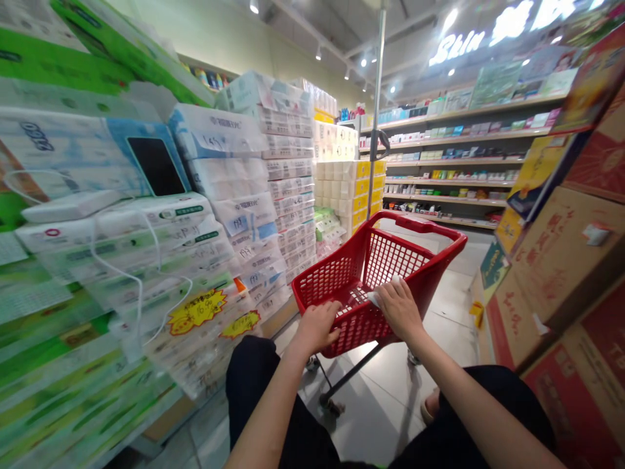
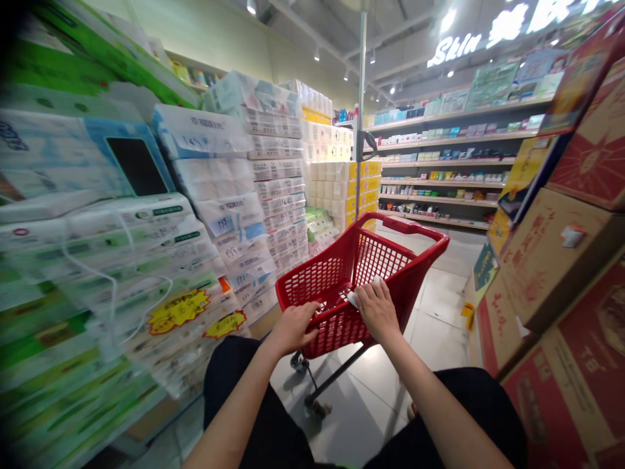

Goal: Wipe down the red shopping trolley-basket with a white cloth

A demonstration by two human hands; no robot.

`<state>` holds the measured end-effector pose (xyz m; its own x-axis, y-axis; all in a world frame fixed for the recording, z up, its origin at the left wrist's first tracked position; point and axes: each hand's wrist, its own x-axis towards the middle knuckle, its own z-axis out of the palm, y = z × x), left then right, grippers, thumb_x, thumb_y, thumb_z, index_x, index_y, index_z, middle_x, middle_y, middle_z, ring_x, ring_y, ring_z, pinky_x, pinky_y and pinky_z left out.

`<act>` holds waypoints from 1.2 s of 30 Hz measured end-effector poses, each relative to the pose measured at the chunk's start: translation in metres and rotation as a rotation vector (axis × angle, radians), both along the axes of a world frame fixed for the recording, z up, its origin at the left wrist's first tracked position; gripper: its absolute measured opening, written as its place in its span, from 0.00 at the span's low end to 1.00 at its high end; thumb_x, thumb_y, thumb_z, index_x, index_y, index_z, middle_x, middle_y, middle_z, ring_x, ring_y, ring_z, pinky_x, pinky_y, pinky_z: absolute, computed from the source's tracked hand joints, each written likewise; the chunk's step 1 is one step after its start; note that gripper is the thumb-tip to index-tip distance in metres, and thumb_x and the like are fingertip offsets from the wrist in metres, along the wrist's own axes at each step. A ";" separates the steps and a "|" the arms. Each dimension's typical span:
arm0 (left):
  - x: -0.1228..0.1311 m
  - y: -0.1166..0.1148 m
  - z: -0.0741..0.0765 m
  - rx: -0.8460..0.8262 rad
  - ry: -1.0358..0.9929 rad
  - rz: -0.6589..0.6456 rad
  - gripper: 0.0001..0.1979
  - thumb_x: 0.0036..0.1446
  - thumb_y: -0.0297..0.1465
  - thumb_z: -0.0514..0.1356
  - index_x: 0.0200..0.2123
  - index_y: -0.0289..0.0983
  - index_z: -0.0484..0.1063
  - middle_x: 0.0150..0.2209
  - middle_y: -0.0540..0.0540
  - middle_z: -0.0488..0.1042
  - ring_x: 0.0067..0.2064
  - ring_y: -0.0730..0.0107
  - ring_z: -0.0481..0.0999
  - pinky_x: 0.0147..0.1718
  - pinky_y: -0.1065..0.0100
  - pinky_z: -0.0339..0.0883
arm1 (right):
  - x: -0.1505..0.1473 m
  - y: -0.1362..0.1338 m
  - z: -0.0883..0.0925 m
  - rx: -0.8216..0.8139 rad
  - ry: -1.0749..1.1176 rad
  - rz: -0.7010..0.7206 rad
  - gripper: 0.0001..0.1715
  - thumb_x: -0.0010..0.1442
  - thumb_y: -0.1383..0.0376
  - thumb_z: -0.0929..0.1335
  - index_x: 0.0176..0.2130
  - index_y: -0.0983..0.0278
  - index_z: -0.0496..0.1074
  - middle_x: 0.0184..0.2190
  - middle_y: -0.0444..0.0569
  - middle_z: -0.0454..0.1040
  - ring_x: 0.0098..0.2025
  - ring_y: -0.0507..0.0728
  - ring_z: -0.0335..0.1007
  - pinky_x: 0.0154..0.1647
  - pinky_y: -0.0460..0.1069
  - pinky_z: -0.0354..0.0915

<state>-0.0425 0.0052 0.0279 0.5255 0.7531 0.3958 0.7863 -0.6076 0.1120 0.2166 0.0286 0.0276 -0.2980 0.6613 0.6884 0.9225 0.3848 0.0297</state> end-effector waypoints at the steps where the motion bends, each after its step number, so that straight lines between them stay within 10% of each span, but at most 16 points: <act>1: 0.010 -0.001 -0.001 0.023 0.002 0.007 0.25 0.57 0.37 0.60 0.56 0.43 0.59 0.48 0.44 0.73 0.49 0.60 0.73 0.44 0.64 0.62 | -0.007 -0.004 -0.001 0.007 0.012 -0.007 0.17 0.68 0.59 0.56 0.46 0.58 0.70 0.42 0.51 0.72 0.52 0.62 0.61 0.65 0.63 0.45; 7: 0.034 0.000 -0.010 0.029 -0.026 0.215 0.12 0.65 0.42 0.51 0.44 0.43 0.67 0.37 0.47 0.75 0.38 0.63 0.75 0.34 0.67 0.62 | -0.019 -0.009 0.001 -0.025 -0.064 0.100 0.15 0.68 0.59 0.57 0.48 0.56 0.69 0.42 0.48 0.72 0.50 0.59 0.63 0.66 0.62 0.45; 18: 0.011 0.005 -0.008 0.031 -0.025 0.238 0.12 0.65 0.43 0.52 0.38 0.43 0.68 0.35 0.50 0.76 0.36 0.66 0.75 0.30 0.70 0.58 | 0.059 0.001 0.025 0.061 -0.082 -0.031 0.17 0.68 0.60 0.58 0.51 0.57 0.68 0.50 0.50 0.70 0.58 0.63 0.58 0.66 0.66 0.41; 29: 0.052 -0.002 -0.012 0.025 0.004 0.314 0.10 0.66 0.38 0.51 0.43 0.38 0.66 0.36 0.44 0.75 0.38 0.62 0.77 0.34 0.67 0.63 | -0.053 -0.027 -0.013 0.019 0.031 0.071 0.17 0.68 0.62 0.58 0.52 0.57 0.67 0.49 0.49 0.71 0.58 0.59 0.60 0.67 0.61 0.44; 36: 0.057 -0.013 -0.008 -0.020 0.007 0.373 0.18 0.64 0.44 0.52 0.52 0.42 0.60 0.34 0.46 0.76 0.37 0.61 0.78 0.35 0.67 0.66 | 0.030 -0.004 0.006 0.052 -0.211 0.138 0.16 0.68 0.60 0.59 0.52 0.57 0.68 0.50 0.47 0.72 0.57 0.57 0.62 0.68 0.60 0.42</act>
